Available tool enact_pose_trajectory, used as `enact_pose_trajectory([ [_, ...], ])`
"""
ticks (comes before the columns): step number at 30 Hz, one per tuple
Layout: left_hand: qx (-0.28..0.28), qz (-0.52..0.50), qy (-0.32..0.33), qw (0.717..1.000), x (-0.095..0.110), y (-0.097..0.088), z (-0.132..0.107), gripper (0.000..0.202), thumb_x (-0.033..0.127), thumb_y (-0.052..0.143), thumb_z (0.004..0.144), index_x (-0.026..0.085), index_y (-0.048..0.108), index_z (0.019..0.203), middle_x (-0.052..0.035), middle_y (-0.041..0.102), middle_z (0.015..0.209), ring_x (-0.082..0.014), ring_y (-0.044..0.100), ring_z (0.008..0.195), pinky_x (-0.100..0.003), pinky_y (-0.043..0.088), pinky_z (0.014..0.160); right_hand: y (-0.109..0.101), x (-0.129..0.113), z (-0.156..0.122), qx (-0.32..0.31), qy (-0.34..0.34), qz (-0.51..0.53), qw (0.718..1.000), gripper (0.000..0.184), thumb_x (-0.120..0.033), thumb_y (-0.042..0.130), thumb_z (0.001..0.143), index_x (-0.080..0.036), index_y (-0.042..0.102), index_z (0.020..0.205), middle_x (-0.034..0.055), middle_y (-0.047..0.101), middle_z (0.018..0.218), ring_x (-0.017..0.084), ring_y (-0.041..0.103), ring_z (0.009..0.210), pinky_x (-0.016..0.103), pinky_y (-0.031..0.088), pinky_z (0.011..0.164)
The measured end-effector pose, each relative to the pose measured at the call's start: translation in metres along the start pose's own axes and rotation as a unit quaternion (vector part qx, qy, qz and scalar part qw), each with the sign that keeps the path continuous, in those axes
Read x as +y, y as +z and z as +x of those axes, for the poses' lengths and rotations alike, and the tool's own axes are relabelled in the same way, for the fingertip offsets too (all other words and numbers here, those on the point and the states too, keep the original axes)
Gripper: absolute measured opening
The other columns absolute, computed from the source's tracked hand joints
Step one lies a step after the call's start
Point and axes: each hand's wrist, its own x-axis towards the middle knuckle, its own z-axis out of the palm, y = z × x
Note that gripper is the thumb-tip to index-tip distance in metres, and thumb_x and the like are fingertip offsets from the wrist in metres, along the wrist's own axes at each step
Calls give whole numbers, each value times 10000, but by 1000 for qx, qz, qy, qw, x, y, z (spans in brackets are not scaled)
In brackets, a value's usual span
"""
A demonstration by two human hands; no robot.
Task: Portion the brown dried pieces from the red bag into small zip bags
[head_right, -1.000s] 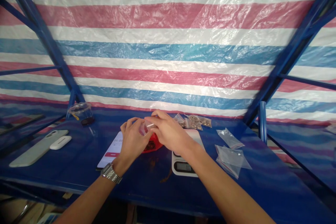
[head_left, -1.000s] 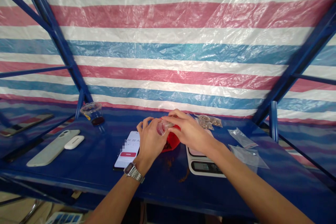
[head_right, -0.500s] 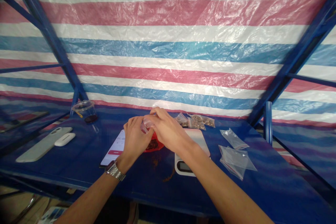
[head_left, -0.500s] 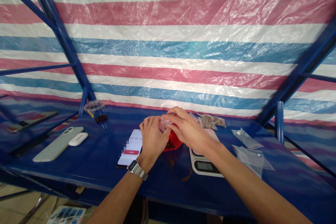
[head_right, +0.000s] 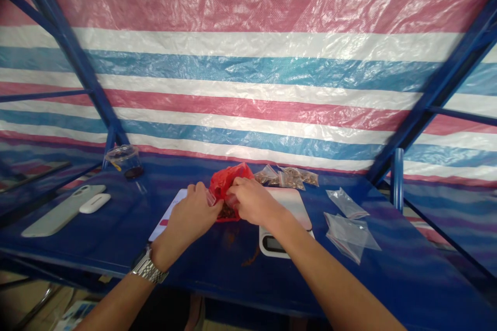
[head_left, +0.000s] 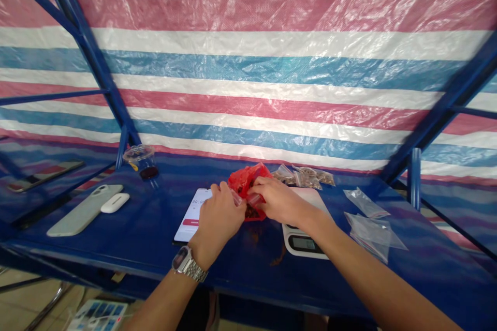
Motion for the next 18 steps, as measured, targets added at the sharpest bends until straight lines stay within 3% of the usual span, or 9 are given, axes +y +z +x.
enact_pose_trajectory([
  [3, -75, 4, 21, 997, 1, 9, -4, 276, 299, 506, 916, 133, 504, 1137, -204, 702, 1006, -348, 737, 929, -350, 472, 699, 10, -2, 3, -11, -6, 0, 1000, 350, 5, 615, 784, -170, 743, 1059, 98, 690, 1115, 218, 648, 994, 357, 486, 926],
  [5, -87, -7, 27, 996, 0, 10, -2, 251, 228, 475, 916, 136, 496, 1149, -201, 725, 944, -348, 743, 928, -347, 460, 698, 10, -2, 4, -14, -1, -20, 1000, 342, -15, 628, 794, -175, 737, 1075, 97, 689, 1122, 222, 655, 997, 363, 486, 933],
  [9, -59, -60, -9, 996, -7, 9, 12, 193, 231, 511, 890, 174, 504, 1074, -190, 738, 939, -353, 736, 895, -345, 426, 668, 1, 2, -1, -27, 37, -89, 995, 313, -34, 607, 820, -173, 737, 1069, 116, 705, 1132, 241, 686, 982, 365, 507, 901],
  [12, -22, -153, -43, 987, -14, 13, 23, 120, 260, 569, 855, 206, 508, 944, -126, 727, 869, -305, 713, 826, -318, 400, 642, -6, 1, -4, -35, 83, -139, 986, 282, -28, 596, 816, -171, 743, 1010, 136, 729, 1081, 264, 715, 915, 372, 524, 833],
  [15, 15, -289, -65, 955, -17, 20, 28, 93, 221, 588, 816, 220, 495, 817, -40, 674, 749, -218, 657, 720, -276, 385, 617, -9, -3, -3, -32, 99, -172, 980, 296, 2, 589, 795, -157, 744, 991, 164, 743, 1027, 296, 729, 919, 401, 520, 858],
  [18, 15, -411, -92, 907, -13, 26, 28, 76, 206, 585, 794, 214, 510, 784, 20, 588, 628, -158, 571, 595, -243, 358, 564, -5, -3, 1, -30, 104, -161, 981, 282, -25, 598, 806, -153, 743, 1011, 172, 748, 1049, 318, 727, 975, 410, 525, 872],
])
